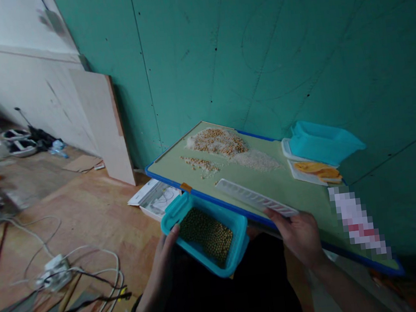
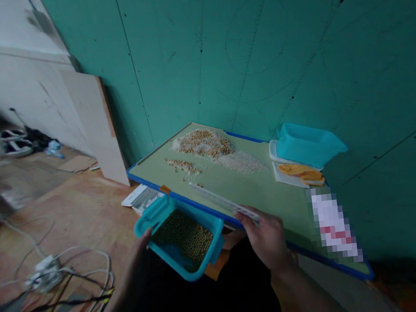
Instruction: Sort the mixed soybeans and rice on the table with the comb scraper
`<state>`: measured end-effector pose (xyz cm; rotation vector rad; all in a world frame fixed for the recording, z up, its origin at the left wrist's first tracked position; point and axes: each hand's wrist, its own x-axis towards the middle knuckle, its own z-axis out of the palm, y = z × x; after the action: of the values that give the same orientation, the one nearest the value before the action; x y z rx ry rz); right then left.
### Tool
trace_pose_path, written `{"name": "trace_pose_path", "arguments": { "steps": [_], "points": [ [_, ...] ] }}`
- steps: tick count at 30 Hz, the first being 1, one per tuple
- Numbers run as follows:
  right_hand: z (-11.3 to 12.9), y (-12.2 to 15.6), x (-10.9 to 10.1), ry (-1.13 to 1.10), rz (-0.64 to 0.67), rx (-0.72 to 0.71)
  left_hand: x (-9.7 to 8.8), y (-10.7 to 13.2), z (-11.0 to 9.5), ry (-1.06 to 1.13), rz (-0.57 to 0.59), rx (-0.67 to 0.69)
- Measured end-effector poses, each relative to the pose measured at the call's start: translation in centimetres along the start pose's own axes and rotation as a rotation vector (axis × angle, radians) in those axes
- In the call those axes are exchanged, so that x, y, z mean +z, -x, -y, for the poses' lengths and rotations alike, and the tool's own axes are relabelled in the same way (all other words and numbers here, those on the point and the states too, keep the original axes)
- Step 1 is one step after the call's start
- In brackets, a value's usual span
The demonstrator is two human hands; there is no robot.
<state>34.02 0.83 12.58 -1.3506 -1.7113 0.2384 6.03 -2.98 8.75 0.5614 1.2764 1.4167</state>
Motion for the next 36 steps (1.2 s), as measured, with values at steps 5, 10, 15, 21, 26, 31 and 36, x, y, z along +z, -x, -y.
{"name": "trace_pose_path", "arguments": {
  "steps": [5, 10, 15, 21, 26, 31, 36],
  "points": [
    [-2.2, -2.8, 0.9, 0.039, -0.043, 0.078, 0.4, -0.2, -0.3, 0.039, -0.009, 0.027],
    [-1.1, -2.3, 1.8, -0.069, 0.068, 0.038, -0.1, 0.5, -1.2, 0.049, -0.001, -0.005],
    [0.7, -1.7, 2.4, -0.097, 0.094, -0.024, -1.4, 0.7, -1.3, 0.046, -0.013, -0.029],
    [-0.2, -4.6, 4.8, -0.092, 0.014, -0.042, -2.9, -2.2, 1.0, 0.114, 0.146, -0.117],
    [0.0, -5.1, 5.6, -0.113, 0.067, -0.063, -3.5, -2.5, 0.1, 0.029, 0.132, -0.167],
    [1.3, -4.2, 5.2, -0.166, 0.139, -0.057, -4.6, -3.9, -0.5, -0.038, -0.01, -0.13],
    [1.5, -7.1, 6.8, -0.189, 0.061, -0.058, -6.0, -6.3, 0.1, -0.049, -0.089, -0.145]
  ]
}}
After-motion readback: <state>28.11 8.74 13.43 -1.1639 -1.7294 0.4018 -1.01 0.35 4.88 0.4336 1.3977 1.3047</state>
